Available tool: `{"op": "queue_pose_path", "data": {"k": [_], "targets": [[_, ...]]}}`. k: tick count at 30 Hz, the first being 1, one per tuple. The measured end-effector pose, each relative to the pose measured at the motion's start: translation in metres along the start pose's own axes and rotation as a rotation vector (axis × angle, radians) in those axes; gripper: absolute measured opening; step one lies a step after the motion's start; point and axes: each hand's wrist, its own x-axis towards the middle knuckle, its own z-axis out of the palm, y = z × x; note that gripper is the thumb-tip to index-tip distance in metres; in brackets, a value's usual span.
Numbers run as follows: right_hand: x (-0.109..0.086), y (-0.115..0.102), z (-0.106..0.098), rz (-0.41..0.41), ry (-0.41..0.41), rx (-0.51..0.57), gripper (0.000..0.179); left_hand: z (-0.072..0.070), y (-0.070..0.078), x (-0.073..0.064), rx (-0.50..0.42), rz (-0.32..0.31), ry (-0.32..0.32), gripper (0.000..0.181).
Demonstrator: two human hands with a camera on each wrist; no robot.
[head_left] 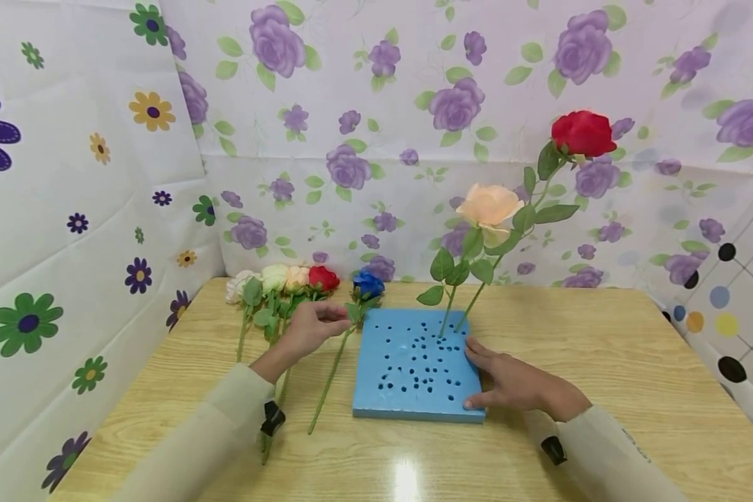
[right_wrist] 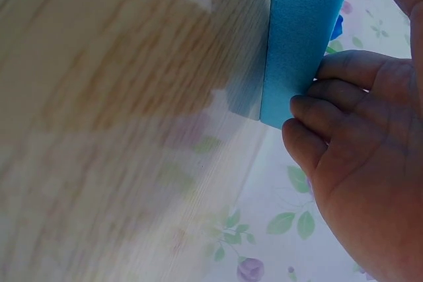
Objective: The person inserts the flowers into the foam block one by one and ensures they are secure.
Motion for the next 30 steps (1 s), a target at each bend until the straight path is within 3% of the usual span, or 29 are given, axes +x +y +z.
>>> {"op": "queue_pose_path", "data": {"k": [9,17,24,30], "targets": [[-0.001,0.001,-0.001,0.013,0.001,0.004,0.106,-0.029,-0.019,-0.021,0.022,-0.095,-0.033,0.03],[0.0,-0.001,-0.001,0.008,-0.006,-0.004,0.105,-0.048,-0.032,-0.037,0.076,-0.157,-0.02,0.035],[0.001,-0.002,-0.002,0.009,-0.007,-0.01,0.105,-0.057,-0.044,-0.041,0.098,-0.18,-0.019,0.032],[0.0,-0.001,-0.001,0.011,0.0,-0.005,0.104,-0.059,-0.048,-0.04,0.059,-0.207,-0.031,0.032]]}}
